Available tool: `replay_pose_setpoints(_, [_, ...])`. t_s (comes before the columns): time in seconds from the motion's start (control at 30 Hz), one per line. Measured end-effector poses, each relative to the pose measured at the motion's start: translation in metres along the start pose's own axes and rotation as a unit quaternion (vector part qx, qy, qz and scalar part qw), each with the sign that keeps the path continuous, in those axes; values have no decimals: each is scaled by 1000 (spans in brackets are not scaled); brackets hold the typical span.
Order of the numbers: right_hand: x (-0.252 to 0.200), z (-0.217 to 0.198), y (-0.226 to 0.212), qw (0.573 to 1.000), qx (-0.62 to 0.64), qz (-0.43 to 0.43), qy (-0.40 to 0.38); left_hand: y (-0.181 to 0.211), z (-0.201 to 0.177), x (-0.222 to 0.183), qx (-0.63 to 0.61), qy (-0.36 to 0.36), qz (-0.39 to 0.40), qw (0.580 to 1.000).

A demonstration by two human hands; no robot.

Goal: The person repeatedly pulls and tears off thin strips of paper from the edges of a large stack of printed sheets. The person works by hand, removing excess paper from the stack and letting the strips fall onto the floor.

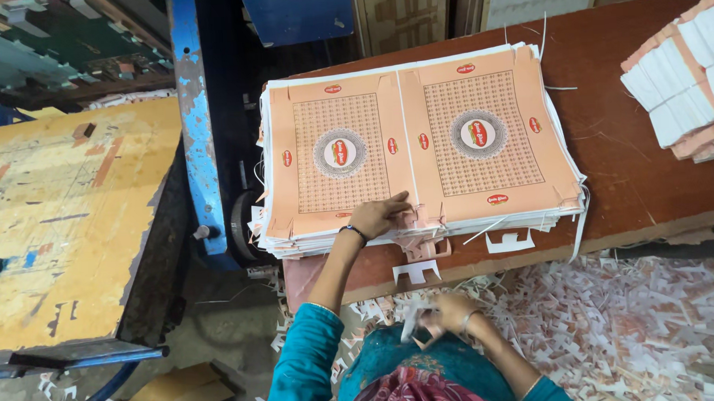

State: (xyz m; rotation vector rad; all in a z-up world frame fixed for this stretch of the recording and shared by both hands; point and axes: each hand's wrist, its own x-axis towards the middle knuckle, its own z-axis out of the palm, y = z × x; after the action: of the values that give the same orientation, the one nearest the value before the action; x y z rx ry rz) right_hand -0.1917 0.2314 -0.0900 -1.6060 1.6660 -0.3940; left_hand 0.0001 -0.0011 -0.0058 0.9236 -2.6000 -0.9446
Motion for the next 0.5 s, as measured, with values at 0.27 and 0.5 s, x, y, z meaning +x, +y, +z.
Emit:
replay_pose_setpoints(0.27, [88,-43,-74,728,627,213,176,0,0,0,16,2,-6,1000])
replay_pose_setpoints(0.5, [90,-43,-97,754,601,182,192,-2,3,-2,29,-15,-7,999])
